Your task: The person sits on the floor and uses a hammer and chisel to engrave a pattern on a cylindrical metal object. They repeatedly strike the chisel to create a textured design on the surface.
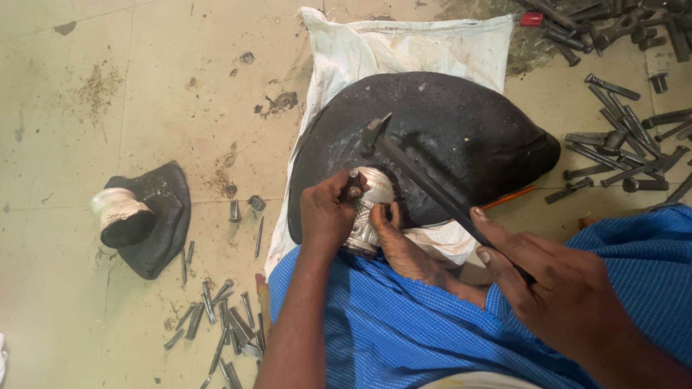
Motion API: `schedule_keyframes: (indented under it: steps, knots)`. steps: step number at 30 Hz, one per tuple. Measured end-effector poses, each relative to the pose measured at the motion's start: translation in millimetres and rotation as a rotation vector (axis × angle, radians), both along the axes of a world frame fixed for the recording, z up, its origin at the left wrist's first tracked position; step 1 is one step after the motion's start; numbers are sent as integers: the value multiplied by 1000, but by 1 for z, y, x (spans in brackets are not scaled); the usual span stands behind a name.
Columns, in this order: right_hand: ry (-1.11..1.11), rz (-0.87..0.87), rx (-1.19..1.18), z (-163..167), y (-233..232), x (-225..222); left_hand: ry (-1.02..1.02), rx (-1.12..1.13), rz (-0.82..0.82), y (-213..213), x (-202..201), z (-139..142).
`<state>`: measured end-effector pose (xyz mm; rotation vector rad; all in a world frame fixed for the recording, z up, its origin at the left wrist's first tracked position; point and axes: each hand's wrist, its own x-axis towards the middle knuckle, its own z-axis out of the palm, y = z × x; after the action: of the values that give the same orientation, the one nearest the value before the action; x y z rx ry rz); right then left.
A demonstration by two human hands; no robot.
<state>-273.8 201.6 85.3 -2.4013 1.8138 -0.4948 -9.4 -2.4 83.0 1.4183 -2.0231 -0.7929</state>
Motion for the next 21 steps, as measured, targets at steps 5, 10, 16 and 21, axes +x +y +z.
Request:
schedule_keyframes:
  steps: [5,10,16,21]
  knots:
    - [-191,-92,99,7,-12,13,19,-63,-30,1,0,1]
    - [-10,-233,260,36,-18,11,-3,-53,-27,-1,1,-1]
    - [-687,-374,221,43,-10,-2,9,-52,-28,-1,0,-1]
    - [-366,-180,84,62,-43,29,-59,-54,-36,-3,0,1]
